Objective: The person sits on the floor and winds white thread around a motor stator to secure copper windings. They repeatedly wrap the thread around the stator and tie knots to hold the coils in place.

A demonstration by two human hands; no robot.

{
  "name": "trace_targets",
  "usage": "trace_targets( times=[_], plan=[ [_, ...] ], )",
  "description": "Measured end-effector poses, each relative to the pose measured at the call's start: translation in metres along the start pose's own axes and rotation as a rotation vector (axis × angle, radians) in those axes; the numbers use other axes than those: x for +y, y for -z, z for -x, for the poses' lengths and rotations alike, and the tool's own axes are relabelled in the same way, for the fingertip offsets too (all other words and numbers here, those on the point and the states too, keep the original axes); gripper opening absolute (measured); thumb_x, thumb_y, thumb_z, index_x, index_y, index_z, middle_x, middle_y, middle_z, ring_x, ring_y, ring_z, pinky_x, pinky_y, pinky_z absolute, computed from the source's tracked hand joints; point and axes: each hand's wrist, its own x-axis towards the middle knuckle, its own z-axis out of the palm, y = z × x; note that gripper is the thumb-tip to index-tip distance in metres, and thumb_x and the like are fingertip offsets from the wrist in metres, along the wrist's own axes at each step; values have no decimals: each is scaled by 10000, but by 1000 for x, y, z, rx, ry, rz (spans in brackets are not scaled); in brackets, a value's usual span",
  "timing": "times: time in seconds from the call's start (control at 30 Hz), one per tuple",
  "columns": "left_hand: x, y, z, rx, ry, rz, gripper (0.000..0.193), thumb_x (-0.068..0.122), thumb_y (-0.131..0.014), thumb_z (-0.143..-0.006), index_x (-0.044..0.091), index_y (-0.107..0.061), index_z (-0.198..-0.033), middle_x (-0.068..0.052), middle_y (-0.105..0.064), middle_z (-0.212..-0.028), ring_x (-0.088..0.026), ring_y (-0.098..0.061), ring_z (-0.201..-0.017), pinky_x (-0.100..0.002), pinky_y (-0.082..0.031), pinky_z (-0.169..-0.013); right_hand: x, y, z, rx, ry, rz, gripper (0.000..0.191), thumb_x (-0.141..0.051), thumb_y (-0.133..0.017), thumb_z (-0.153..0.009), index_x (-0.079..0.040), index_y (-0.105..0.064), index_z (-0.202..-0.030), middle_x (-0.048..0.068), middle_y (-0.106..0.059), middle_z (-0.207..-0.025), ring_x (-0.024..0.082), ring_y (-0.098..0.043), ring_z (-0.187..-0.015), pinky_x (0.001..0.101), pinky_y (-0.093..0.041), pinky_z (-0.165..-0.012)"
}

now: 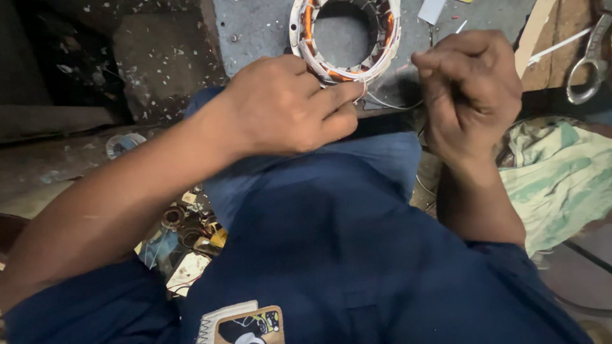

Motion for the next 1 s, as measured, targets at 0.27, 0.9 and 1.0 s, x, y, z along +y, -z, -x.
trace_targets(
  times=[0.27, 0.9, 1.0],
  plan=[
    [0, 0, 1, 9, 3, -13, 51, 173, -682, -936, 162, -685, -886, -5, -748, -1164, -141, -687, -837, -287, -541, -703, 2, -6, -1, 13, 119, 146, 228, 168, -708, -1073, -2, -710, -1225, 151, -608, -1123, 223, -656, -941, 290, -523, -791],
    [-1, 4, -2, 50, -13, -32, 48, 209, -679, -879, 161, -683, -884, -1, -742, -1080, -131, -686, -792, -278, -538, -667, -6, 7, -36, -38, 563, 420, 373, 154, -702, -890, 54, -714, -1248, 151, -622, -1062, 283, -624, -920, 377, -474, -751],
    [-2, 8, -7, 17, -33, -48, 35, 211, -688, -880, 178, -696, -877, -1, -755, -1079, -116, -676, -746, -272, -536, -639, -2, 1, -26, 41, 600, 477, 347, 146, -773, -893, 54, -739, -1226, 140, -607, -1021, 255, -581, -843, 361, -418, -693]
  ],
)
